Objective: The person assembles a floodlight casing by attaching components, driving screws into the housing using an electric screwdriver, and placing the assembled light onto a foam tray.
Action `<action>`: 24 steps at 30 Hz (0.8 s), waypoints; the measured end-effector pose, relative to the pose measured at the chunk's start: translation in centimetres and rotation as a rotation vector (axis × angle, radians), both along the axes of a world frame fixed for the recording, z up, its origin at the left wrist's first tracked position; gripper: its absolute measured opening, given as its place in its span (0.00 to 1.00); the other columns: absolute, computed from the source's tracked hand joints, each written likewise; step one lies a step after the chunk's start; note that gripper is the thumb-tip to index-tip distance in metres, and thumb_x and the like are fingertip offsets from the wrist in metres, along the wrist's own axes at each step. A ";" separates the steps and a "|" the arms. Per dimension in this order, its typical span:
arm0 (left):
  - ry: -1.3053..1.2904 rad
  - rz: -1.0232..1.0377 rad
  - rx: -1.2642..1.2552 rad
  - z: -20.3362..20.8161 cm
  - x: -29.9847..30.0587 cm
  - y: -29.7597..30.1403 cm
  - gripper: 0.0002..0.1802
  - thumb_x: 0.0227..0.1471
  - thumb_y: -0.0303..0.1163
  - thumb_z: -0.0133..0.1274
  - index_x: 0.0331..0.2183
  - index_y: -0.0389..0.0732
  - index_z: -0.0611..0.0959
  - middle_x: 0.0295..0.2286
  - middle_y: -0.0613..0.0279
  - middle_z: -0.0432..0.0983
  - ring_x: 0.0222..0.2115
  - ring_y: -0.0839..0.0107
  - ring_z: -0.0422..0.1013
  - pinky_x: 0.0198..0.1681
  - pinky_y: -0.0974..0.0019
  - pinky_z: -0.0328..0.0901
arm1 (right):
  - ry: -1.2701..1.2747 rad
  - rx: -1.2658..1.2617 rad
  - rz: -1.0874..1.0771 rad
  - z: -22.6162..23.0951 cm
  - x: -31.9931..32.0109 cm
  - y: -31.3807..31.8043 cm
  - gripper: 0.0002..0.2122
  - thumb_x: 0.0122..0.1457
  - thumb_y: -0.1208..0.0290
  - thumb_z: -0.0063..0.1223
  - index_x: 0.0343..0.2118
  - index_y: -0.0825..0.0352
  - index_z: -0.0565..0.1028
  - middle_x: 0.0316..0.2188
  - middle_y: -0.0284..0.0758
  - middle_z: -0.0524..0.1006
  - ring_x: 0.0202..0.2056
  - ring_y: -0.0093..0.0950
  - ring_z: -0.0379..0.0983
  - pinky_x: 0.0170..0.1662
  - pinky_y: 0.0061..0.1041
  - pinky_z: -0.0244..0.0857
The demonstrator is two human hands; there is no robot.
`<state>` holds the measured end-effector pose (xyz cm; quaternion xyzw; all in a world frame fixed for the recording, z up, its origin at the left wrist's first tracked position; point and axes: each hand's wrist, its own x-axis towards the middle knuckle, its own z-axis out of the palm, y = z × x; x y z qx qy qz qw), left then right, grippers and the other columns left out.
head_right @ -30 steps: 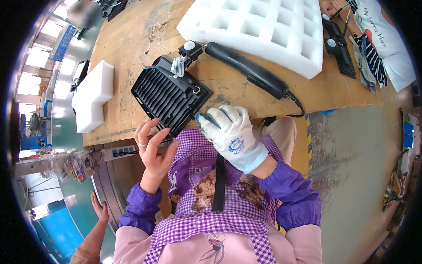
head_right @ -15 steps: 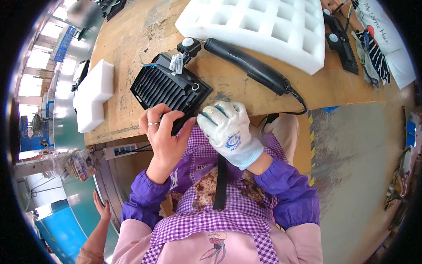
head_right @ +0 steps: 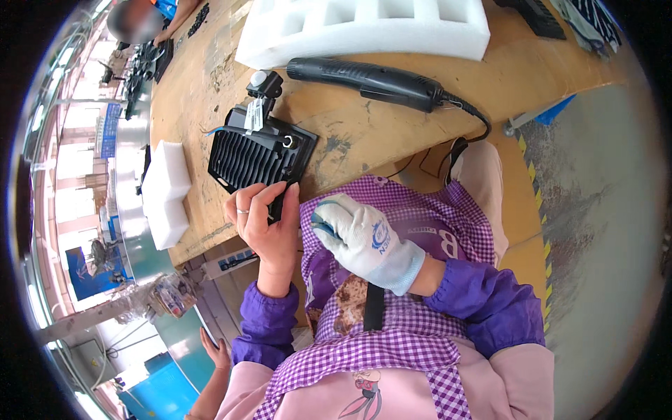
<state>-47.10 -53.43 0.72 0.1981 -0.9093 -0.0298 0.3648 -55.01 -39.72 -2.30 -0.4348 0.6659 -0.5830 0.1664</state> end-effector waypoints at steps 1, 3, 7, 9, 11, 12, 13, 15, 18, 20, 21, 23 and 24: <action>-0.008 -0.013 -0.007 -0.1 0.0 0.0 0.14 0.33 0.24 0.69 0.27 0.45 0.82 0.26 0.67 0.73 0.32 0.65 0.67 0.40 0.63 0.58 | -0.008 -0.007 -0.013 -0.2 0.1 -0.1 0.09 0.53 0.75 0.58 0.36 0.67 0.71 0.34 0.43 0.75 0.30 0.44 0.74 0.32 0.37 0.69; 0.000 0.003 0.054 -0.4 0.1 -0.2 0.13 0.34 0.25 0.69 0.27 0.45 0.82 0.25 0.68 0.73 0.31 0.67 0.66 0.40 0.64 0.58 | -0.091 -0.030 -0.014 -0.6 0.1 -0.2 0.08 0.54 0.74 0.56 0.36 0.66 0.70 0.32 0.43 0.74 0.29 0.45 0.74 0.30 0.38 0.67; -0.017 0.016 0.054 -0.3 0.2 -0.2 0.11 0.37 0.25 0.68 0.27 0.44 0.82 0.24 0.68 0.72 0.28 0.69 0.66 0.39 0.65 0.57 | -0.179 -0.027 -0.006 -0.3 -0.3 -0.4 0.07 0.55 0.74 0.56 0.35 0.67 0.71 0.29 0.44 0.74 0.29 0.45 0.73 0.30 0.38 0.65; -0.013 0.008 0.054 -0.4 0.3 -0.3 0.11 0.37 0.25 0.68 0.27 0.44 0.82 0.24 0.68 0.72 0.28 0.69 0.66 0.38 0.65 0.57 | -0.178 -0.030 -0.025 -0.5 -0.3 -0.3 0.07 0.55 0.74 0.56 0.35 0.67 0.71 0.29 0.44 0.74 0.30 0.45 0.73 0.30 0.38 0.65; -0.017 0.005 0.071 -0.5 0.3 -0.3 0.11 0.37 0.26 0.68 0.26 0.44 0.82 0.23 0.68 0.72 0.28 0.69 0.66 0.38 0.65 0.57 | -0.176 -0.035 -0.043 -0.6 -0.4 -0.4 0.07 0.55 0.74 0.56 0.35 0.68 0.71 0.29 0.44 0.74 0.31 0.45 0.73 0.31 0.38 0.66; -0.014 0.006 0.070 -0.5 0.4 -0.4 0.11 0.37 0.26 0.68 0.26 0.44 0.82 0.23 0.68 0.72 0.28 0.69 0.66 0.38 0.65 0.57 | -0.177 -0.029 -0.046 -0.5 -0.4 -0.5 0.07 0.55 0.74 0.56 0.35 0.68 0.71 0.29 0.44 0.74 0.31 0.45 0.73 0.32 0.38 0.66; -0.014 0.006 0.066 -0.4 0.4 -0.4 0.11 0.37 0.25 0.68 0.26 0.44 0.81 0.23 0.68 0.72 0.28 0.69 0.66 0.38 0.65 0.57 | -0.176 -0.023 -0.048 -0.4 -0.5 -0.5 0.07 0.55 0.75 0.56 0.35 0.68 0.72 0.29 0.44 0.74 0.32 0.45 0.73 0.32 0.38 0.66; -0.009 0.009 0.063 -0.4 0.6 -0.3 0.11 0.37 0.25 0.68 0.26 0.44 0.81 0.23 0.68 0.72 0.28 0.68 0.66 0.38 0.65 0.57 | -0.191 -0.016 -0.059 0.1 -0.7 -0.4 0.08 0.55 0.75 0.57 0.35 0.68 0.72 0.29 0.44 0.74 0.32 0.45 0.73 0.32 0.37 0.66; -0.008 0.005 0.084 -0.7 0.2 -0.2 0.11 0.37 0.23 0.67 0.25 0.43 0.81 0.22 0.68 0.71 0.28 0.67 0.66 0.36 0.65 0.58 | -0.194 -0.022 -0.075 0.0 -1.5 -0.5 0.08 0.54 0.75 0.57 0.36 0.68 0.72 0.29 0.43 0.74 0.32 0.45 0.73 0.32 0.37 0.66; 0.007 0.002 0.083 -0.2 0.2 -0.1 0.11 0.37 0.23 0.67 0.25 0.43 0.81 0.22 0.68 0.72 0.28 0.67 0.66 0.36 0.65 0.57 | -0.163 -0.034 -0.074 0.5 -1.6 -0.5 0.08 0.54 0.75 0.57 0.36 0.68 0.72 0.29 0.43 0.75 0.32 0.45 0.73 0.32 0.37 0.66; 0.007 -0.004 0.085 0.0 0.2 -0.1 0.11 0.37 0.24 0.67 0.24 0.43 0.80 0.22 0.68 0.72 0.28 0.67 0.66 0.36 0.65 0.57 | -0.192 -0.026 -0.083 0.9 -1.7 -0.4 0.08 0.54 0.76 0.57 0.36 0.68 0.72 0.30 0.43 0.75 0.32 0.45 0.73 0.32 0.36 0.67; 0.009 -0.018 0.072 0.1 -0.2 -0.2 0.11 0.36 0.24 0.67 0.24 0.43 0.80 0.22 0.68 0.72 0.28 0.67 0.66 0.36 0.65 0.57 | -0.222 -0.017 -0.088 1.3 -2.5 -0.5 0.08 0.54 0.76 0.57 0.36 0.68 0.72 0.30 0.43 0.75 0.32 0.45 0.74 0.32 0.36 0.67; 0.006 -0.034 0.059 0.1 -0.3 -0.2 0.11 0.36 0.24 0.67 0.24 0.43 0.80 0.22 0.68 0.72 0.27 0.67 0.66 0.36 0.65 0.57 | -0.116 -0.038 -0.114 1.5 -3.1 -0.7 0.08 0.54 0.76 0.57 0.36 0.67 0.72 0.30 0.43 0.75 0.32 0.45 0.74 0.32 0.36 0.67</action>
